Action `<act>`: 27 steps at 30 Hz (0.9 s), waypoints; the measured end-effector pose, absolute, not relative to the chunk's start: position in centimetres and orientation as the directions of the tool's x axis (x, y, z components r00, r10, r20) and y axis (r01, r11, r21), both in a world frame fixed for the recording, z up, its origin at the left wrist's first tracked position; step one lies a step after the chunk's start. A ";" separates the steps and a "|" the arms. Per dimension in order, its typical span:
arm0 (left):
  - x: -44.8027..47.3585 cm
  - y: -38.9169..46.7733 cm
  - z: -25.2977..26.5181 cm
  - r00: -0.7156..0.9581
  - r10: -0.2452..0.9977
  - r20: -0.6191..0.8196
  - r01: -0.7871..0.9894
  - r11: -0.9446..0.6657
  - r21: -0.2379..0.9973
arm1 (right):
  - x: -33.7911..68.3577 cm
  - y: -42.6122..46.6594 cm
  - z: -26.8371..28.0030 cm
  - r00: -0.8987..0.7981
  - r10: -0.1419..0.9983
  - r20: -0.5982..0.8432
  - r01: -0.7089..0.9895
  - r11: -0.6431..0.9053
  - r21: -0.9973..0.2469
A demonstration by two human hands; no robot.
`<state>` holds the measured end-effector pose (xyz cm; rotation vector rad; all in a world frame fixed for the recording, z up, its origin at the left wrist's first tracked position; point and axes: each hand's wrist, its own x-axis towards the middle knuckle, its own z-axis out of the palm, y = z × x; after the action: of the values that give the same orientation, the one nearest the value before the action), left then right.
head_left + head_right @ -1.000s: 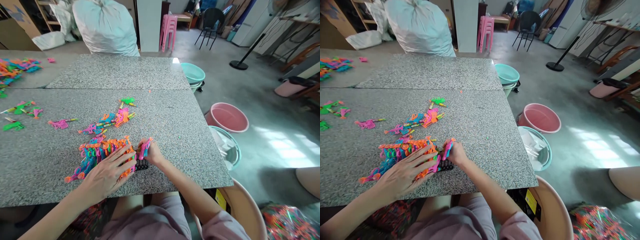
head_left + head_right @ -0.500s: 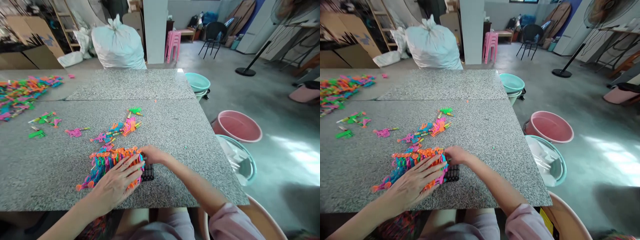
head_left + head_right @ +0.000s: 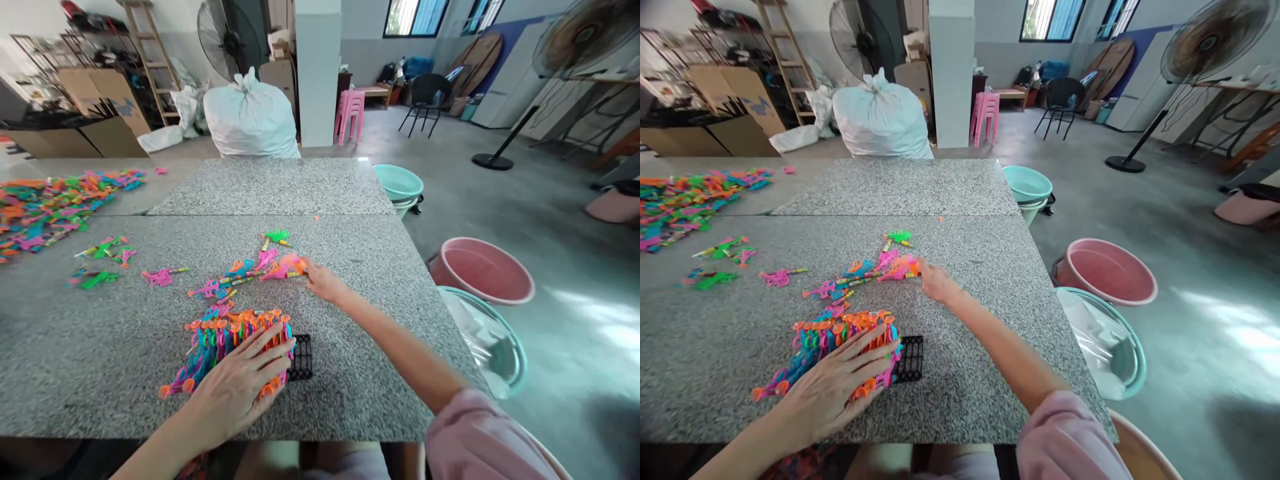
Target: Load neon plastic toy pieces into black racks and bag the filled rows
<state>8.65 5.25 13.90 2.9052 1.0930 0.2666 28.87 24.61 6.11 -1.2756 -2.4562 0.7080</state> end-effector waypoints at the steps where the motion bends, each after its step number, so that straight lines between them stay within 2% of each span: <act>1: 8.7 5.3 13.9 0.734 0.662 0.153 0.655 -0.749 0.099 | 30.2 23.8 5.9 -0.535 0.845 0.005 0.632 0.405 -0.661; 3: 8.6 5.4 13.8 0.728 0.666 0.163 0.653 -0.746 0.130 | 32.0 21.8 5.5 -0.490 0.870 -0.056 0.502 0.229 -0.834; 4: 8.5 5.4 13.7 0.726 0.669 0.161 0.653 -0.744 0.146 | 32.6 20.7 5.2 -0.476 0.876 -0.083 0.446 0.158 -0.881; 7: 8.3 5.4 13.6 0.723 0.674 0.151 0.648 -0.738 0.186 | 33.4 17.4 4.5 -0.420 0.898 -0.129 0.406 0.059 -0.912; 13: 8.3 5.5 13.6 0.718 0.681 0.141 0.661 -0.732 0.168 | 34.0 12.5 5.0 -0.273 0.961 -0.043 0.438 0.085 -0.895; 16: 8.3 5.6 13.7 0.722 0.676 0.149 0.654 -0.737 0.173 | 33.3 10.2 5.2 -0.276 0.960 -0.040 0.402 0.078 -0.912; 20: 8.3 5.6 13.7 0.716 0.681 0.154 0.657 -0.732 0.183 | 31.3 7.9 4.9 -0.260 0.964 -0.062 0.434 0.060 -0.899; 27: 8.5 5.5 13.7 0.718 0.679 0.149 0.659 -0.733 0.168 | 29.3 6.9 4.3 -0.324 0.946 -0.008 0.405 0.131 -0.905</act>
<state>8.47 5.55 13.71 2.8159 1.0995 0.3067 29.30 6.87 4.34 -1.3023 -1.8123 1.1569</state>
